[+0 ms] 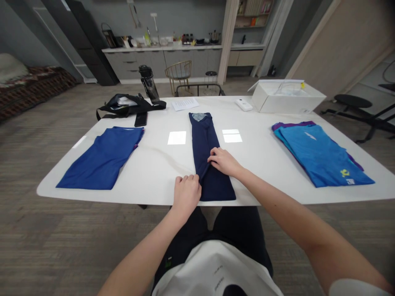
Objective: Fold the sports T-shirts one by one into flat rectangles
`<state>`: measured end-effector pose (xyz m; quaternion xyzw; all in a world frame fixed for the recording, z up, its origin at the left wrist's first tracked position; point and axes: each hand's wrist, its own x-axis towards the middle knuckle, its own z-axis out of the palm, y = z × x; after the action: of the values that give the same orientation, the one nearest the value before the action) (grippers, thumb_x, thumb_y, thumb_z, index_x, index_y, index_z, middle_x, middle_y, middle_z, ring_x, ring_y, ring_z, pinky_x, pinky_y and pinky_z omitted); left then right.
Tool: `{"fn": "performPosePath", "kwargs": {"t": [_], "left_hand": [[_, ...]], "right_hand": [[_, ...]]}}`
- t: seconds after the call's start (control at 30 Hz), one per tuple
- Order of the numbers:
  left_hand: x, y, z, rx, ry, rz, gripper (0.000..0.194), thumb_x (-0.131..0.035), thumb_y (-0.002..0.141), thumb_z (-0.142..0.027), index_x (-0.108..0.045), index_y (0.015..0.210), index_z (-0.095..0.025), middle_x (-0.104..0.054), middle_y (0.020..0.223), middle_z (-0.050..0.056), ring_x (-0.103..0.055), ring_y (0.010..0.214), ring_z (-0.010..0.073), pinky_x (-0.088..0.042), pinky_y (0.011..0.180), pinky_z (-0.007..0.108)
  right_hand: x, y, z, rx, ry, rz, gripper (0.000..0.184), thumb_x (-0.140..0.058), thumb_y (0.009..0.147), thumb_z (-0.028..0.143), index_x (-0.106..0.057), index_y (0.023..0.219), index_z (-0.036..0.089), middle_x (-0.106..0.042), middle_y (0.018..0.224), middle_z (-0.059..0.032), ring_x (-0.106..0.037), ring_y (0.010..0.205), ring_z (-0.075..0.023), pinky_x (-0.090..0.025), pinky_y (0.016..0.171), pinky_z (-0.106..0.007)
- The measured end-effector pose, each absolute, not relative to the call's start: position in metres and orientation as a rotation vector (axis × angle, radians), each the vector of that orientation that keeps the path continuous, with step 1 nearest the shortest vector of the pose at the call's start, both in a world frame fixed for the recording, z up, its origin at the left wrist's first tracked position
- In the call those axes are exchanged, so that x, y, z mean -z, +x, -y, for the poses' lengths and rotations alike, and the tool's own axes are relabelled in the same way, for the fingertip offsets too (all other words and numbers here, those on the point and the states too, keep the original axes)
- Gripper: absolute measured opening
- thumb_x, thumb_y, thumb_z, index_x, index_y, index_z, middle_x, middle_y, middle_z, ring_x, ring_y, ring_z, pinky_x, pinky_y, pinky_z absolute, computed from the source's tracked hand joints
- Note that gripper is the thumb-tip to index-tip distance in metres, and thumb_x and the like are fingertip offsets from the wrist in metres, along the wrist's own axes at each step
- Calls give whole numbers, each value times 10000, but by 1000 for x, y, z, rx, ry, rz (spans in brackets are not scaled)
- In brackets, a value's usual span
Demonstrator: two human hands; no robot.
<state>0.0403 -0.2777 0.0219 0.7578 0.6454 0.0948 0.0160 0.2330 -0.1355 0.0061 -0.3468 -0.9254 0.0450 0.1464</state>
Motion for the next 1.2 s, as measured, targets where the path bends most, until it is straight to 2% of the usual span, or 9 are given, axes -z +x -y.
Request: {"fn": "performPosePath", "kwargs": {"t": [0.13, 0.27, 0.4, 0.53, 0.67, 0.8, 1.0, 1.1, 1.2], "left_hand": [[-10, 54, 302, -599, 2378, -1875, 187, -544, 966, -206, -637, 1127, -225, -705, 1067, 69, -632, 1004, 238, -419, 903, 407], [4, 59, 313, -640, 2325, -2005, 360, -597, 931, -220, -588, 1291, -228, -667, 1239, 109, -599, 1107, 288, -423, 931, 452], [11, 54, 320, -620, 2272, -2073, 261, -531, 955, -175, -632, 1193, -212, -699, 1142, 106, -614, 1045, 280, -432, 914, 449], [17, 57, 324, -800, 2370, -1863, 244, -445, 1018, -174, -664, 1115, -222, -719, 1081, 87, -643, 1016, 226, -424, 990, 411], [18, 64, 321, -846, 2409, -1814, 284, -505, 1002, -204, -627, 1259, -209, -678, 1206, 118, -620, 1116, 251, -441, 1002, 411], [16, 62, 320, -739, 2341, -1964, 439, -600, 928, -193, -555, 1364, -175, -614, 1324, 150, -574, 1175, 305, -449, 998, 453], [23, 49, 326, -702, 2373, -1903, 300, -518, 934, -103, -648, 1185, -202, -691, 1088, 104, -625, 1012, 271, -492, 909, 426], [25, 45, 328, -793, 2484, -1742, 302, -466, 969, -95, -668, 1161, -210, -692, 1089, 103, -629, 1011, 248, -501, 928, 415], [21, 41, 330, -749, 2572, -1641, 311, -452, 974, -86, -677, 1155, -199, -688, 1098, 108, -621, 1003, 246, -512, 911, 410]], "right_hand": [[-2, 239, 158, -134, -995, 2640, 212, -625, 934, 184, -729, 1117, 212, -577, 1155, -99, -544, 1019, -244, -438, 864, -366], [3, 242, 188, -136, -895, 2665, 190, -615, 969, 255, -732, 1116, 225, -593, 1118, -99, -550, 992, -244, -441, 850, -378], [8, 249, 204, -209, -936, 2572, 216, -533, 1024, 297, -731, 1035, 214, -603, 1060, -96, -574, 959, -230, -458, 846, -370], [12, 259, 211, -237, -1022, 2495, 208, -526, 1009, 242, -709, 1106, 224, -619, 1122, -108, -588, 1011, -245, -467, 874, -383], [13, 261, 231, -137, -983, 2600, 297, -587, 963, 209, -658, 1250, 227, -617, 1207, -124, -574, 1063, -269, -444, 899, -407], [9, 260, 249, -69, -951, 2606, 256, -479, 1001, 162, -697, 1124, 220, -644, 1124, -117, -587, 982, -248, -439, 871, -394], [5, 279, 255, -142, -1053, 2434, 284, -551, 898, 101, -683, 1113, 229, -637, 1142, -128, -586, 1040, -281, -461, 890, -417], [10, 291, 259, -186, -1040, 2512, 267, -585, 872, 109, -685, 1091, 225, -639, 1151, -125, -591, 1010, -278, -464, 882, -429], [14, 296, 266, -222, -1028, 2556, 226, -571, 917, 147, -694, 1090, 223, -644, 1142, -118, -598, 986, -259, -459, 882, -424]]}}
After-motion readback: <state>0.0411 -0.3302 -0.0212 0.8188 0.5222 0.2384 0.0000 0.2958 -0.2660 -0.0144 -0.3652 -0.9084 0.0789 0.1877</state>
